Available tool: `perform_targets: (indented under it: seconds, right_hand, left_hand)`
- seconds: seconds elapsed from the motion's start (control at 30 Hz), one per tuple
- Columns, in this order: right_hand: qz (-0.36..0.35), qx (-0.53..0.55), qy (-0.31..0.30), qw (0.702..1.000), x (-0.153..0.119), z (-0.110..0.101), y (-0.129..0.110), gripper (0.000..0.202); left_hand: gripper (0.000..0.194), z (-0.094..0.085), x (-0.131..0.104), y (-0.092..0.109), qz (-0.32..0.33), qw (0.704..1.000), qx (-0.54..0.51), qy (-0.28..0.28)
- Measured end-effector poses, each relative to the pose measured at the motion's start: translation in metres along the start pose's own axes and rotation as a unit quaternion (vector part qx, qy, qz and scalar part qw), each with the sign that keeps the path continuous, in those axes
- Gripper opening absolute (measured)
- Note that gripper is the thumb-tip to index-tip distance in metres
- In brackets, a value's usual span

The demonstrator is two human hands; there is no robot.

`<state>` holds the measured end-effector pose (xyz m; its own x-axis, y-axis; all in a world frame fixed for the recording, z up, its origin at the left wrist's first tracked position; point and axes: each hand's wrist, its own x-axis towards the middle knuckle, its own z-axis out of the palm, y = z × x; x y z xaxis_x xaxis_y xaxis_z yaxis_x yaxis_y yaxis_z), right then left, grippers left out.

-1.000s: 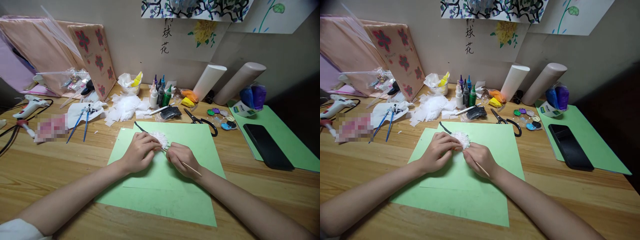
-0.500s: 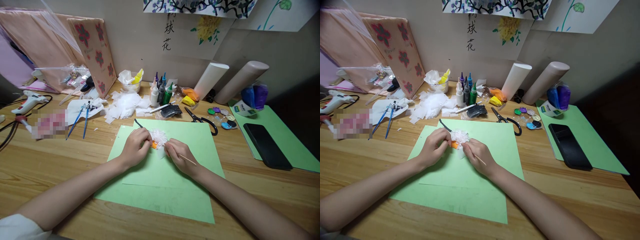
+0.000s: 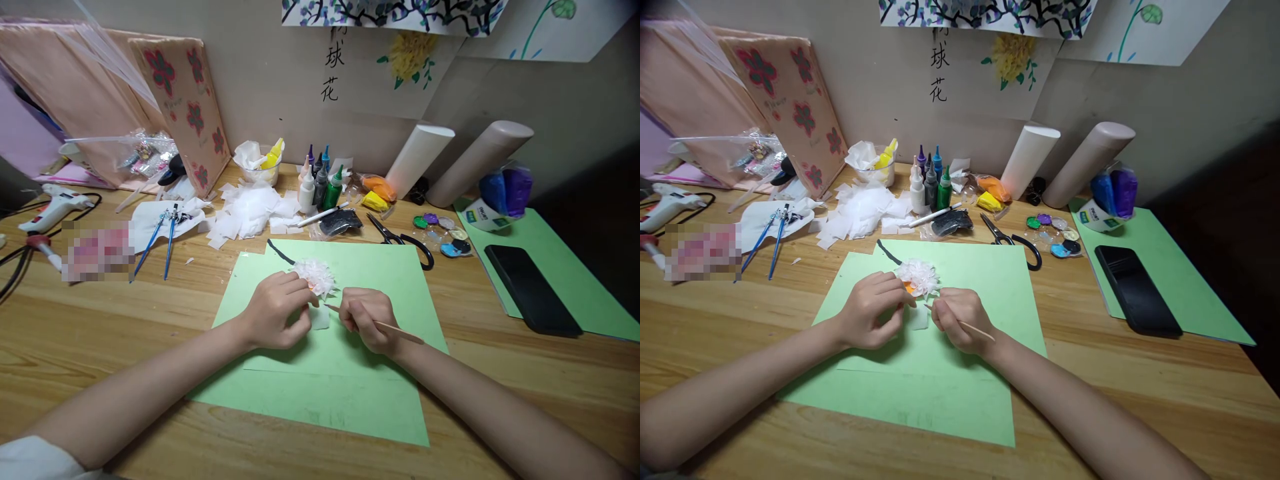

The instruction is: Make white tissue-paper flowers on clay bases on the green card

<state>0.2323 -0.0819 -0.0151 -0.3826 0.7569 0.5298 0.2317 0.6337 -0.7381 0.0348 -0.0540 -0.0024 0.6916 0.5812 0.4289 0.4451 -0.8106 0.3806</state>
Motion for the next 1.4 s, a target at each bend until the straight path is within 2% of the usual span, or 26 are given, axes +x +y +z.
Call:
perform_targets:
  seconds: [0.07,0.2,0.27,0.4,0.47,0.7,0.87,1.07,1.23,1.4]
  right_hand:
    - [-0.017,0.009,-0.025,1.0,0.0008,-0.0007,0.0002,0.042]
    - [-0.045,0.018,-0.052,0.997,0.0016,-0.0015,0.0004,0.042]
    - [-0.04,0.018,-0.034,0.998,0.0007,-0.0012,0.0,0.043]
    - [-0.014,0.002,0.039,0.999,-0.0011,0.0002,-0.0002,0.043]
    - [0.0,-0.01,0.052,0.999,-0.0006,0.0009,0.0007,0.042]
    - [0.023,-0.06,-0.011,0.998,0.0066,0.0012,0.0045,0.039]
    - [0.027,-0.085,-0.034,0.995,0.0075,0.0015,0.0058,0.039]
    - [0.066,-0.064,0.007,0.996,0.0063,0.0034,0.006,0.04]
    - [0.145,-0.041,0.018,0.988,0.008,0.0034,0.0066,0.042]
    - [0.076,-0.033,0.031,0.996,0.006,0.0014,0.0046,0.042]
  left_hand:
    - [0.014,0.0014,0.0,0.0001,-0.013,1.0,-0.007,0.002]
    - [0.017,0.0055,-0.0023,-0.0006,0.0,0.999,-0.02,-0.032]
    - [0.019,0.0065,-0.004,-0.0008,-0.003,0.999,-0.016,-0.044]
    - [0.015,0.0063,-0.0058,-0.001,-0.012,0.999,-0.003,-0.041]
    - [0.014,0.0063,-0.0058,-0.0014,-0.012,0.999,0.003,-0.04]
    - [0.016,0.0066,-0.0048,-0.0025,-0.004,0.999,0.016,-0.052]
    - [0.018,0.0063,-0.0052,-0.0026,-0.002,0.998,0.012,-0.061]
    - [0.018,0.0059,-0.0052,-0.0024,-0.013,0.997,-0.002,-0.08]
    - [0.016,0.0006,-0.002,-0.0034,-0.049,0.988,-0.041,-0.138]
    - [0.012,-0.0026,0.0011,-0.0047,-0.09,0.979,-0.065,-0.173]
